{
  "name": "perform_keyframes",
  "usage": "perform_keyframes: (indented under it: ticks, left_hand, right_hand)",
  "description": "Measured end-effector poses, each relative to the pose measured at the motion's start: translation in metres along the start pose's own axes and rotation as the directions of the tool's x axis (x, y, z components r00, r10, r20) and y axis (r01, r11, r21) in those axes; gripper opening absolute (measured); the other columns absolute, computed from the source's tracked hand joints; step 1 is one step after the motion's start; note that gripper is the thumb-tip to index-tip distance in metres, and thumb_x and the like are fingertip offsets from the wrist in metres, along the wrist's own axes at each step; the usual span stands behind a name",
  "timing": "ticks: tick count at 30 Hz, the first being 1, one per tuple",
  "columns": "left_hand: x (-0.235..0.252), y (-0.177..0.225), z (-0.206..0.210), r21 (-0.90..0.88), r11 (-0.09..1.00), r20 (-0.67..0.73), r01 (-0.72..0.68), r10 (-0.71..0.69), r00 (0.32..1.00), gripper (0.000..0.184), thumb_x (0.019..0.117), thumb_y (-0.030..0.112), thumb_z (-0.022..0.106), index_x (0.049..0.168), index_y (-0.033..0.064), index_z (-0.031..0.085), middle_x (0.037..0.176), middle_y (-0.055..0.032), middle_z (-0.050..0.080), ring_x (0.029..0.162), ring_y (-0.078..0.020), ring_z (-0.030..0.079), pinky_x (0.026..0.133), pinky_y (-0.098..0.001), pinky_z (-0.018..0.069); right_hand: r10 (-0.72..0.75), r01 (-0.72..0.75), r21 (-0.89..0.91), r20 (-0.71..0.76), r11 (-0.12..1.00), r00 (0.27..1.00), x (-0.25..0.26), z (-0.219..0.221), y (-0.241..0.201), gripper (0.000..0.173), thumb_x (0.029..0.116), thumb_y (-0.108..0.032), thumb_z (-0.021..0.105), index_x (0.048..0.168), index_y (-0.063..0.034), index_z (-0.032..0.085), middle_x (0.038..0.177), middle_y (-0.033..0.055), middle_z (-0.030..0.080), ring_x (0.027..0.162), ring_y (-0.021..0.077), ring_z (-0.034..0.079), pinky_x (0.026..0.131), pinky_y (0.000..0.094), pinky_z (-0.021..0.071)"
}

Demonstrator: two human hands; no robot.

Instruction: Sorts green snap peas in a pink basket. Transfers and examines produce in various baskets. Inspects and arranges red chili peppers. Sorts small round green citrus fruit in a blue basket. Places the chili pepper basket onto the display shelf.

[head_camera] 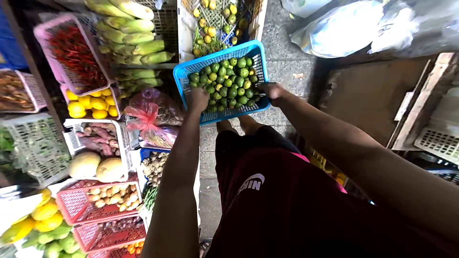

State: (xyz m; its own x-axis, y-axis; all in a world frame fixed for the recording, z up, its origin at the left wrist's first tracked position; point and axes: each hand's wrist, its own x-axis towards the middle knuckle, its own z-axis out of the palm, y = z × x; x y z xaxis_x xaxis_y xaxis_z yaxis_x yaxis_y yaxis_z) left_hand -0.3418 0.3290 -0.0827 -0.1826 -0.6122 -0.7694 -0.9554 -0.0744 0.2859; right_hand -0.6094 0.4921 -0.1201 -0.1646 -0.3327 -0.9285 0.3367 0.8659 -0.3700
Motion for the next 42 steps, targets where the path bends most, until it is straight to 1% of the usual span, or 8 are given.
perform_keyframes:
  ticks: [5,10,17,23,29,33,37,42]
  left_hand:
    - [-0.037,0.019,0.062,0.094,0.994,-0.039,-0.050,0.054,0.998,0.029,0.0996,0.027,0.059,0.113,0.0041,0.071,0.109,-0.0192,0.073,0.106,-0.0373,0.070,0.092,-0.0611,0.0554]
    - [-0.043,0.031,0.105,0.165,0.983,-0.140,-0.083,0.107,0.984,0.070,0.0844,0.055,0.079,0.129,0.0042,0.062,0.128,-0.0199,0.065,0.114,-0.0364,0.067,0.093,-0.0556,0.0567]
    - [-0.036,0.009,0.097,0.130,0.973,-0.195,-0.192,0.215,0.957,0.038,0.0916,0.039,0.072,0.112,0.0067,0.071,0.120,-0.0146,0.069,0.111,-0.0315,0.068,0.094,-0.0530,0.0570]
    - [-0.049,-0.017,0.048,0.166,0.979,-0.381,-0.117,0.173,0.908,0.036,0.0915,0.022,0.068,0.124,0.0083,0.069,0.133,-0.0167,0.064,0.125,-0.0340,0.061,0.104,-0.0537,0.0516]
    - [-0.009,0.017,0.079,0.376,0.753,0.029,-0.540,0.573,0.819,0.060,0.0982,0.026,0.065,0.156,0.0222,0.047,0.165,-0.0041,0.039,0.153,-0.0302,0.034,0.123,-0.0537,0.0305]
    - [-0.006,-0.011,0.056,0.431,0.764,0.020,-0.481,0.525,0.851,0.036,0.1006,0.028,0.063,0.134,0.0148,0.065,0.140,-0.0117,0.061,0.133,-0.0334,0.055,0.116,-0.0573,0.0386]
    - [-0.027,-0.032,0.022,0.403,0.868,-0.089,-0.290,0.353,0.931,0.029,0.0974,0.021,0.063,0.122,0.0082,0.071,0.131,-0.0167,0.065,0.127,-0.0360,0.059,0.108,-0.0567,0.0474]
    - [-0.047,0.025,0.067,0.304,0.798,0.238,-0.520,0.465,0.853,0.025,0.1012,0.018,0.057,0.118,0.0099,0.073,0.125,-0.0103,0.069,0.115,-0.0274,0.068,0.098,-0.0514,0.0559]
  right_hand:
    - [0.012,-0.012,0.002,-0.002,1.000,1.000,-0.004,-0.002,-0.005,0.038,0.1063,-0.036,0.054,0.126,-0.0039,0.064,0.111,0.0146,0.069,0.096,0.0254,0.068,0.084,0.0484,0.0582]
    - [0.015,-0.015,-0.022,0.015,1.000,1.000,-0.003,-0.002,-0.004,0.039,0.1067,-0.036,0.053,0.127,-0.0044,0.063,0.110,0.0146,0.069,0.095,0.0248,0.069,0.083,0.0474,0.0587]
    - [0.022,-0.022,-0.039,0.010,0.999,1.000,-0.003,0.000,-0.007,0.041,0.1072,-0.037,0.052,0.132,-0.0056,0.062,0.116,0.0157,0.068,0.100,0.0262,0.068,0.087,0.0494,0.0581]
    - [0.020,-0.020,-0.046,0.012,0.999,1.000,-0.002,-0.002,-0.005,0.039,0.1062,-0.037,0.053,0.129,-0.0062,0.063,0.111,0.0140,0.069,0.095,0.0249,0.069,0.084,0.0479,0.0586]
    - [0.029,-0.030,-0.073,-0.019,0.997,0.999,-0.004,0.001,-0.007,0.039,0.1057,-0.036,0.054,0.127,-0.0050,0.063,0.115,0.0156,0.068,0.101,0.0272,0.068,0.087,0.0509,0.0568]
    - [0.018,-0.021,-0.071,-0.042,0.997,0.999,-0.003,0.001,-0.005,0.039,0.1047,-0.035,0.056,0.127,-0.0042,0.064,0.116,0.0176,0.067,0.102,0.0292,0.067,0.088,0.0532,0.0564]
    - [0.024,-0.028,-0.101,-0.044,0.994,0.999,-0.003,0.002,-0.007,0.041,0.1049,-0.038,0.055,0.128,-0.0054,0.064,0.119,0.0179,0.067,0.107,0.0303,0.066,0.092,0.0549,0.0549]
    - [0.040,-0.045,-0.098,-0.050,0.994,0.998,-0.003,0.003,-0.006,0.040,0.1043,-0.037,0.056,0.128,-0.0062,0.064,0.118,0.0174,0.068,0.107,0.0302,0.067,0.091,0.0550,0.0554]
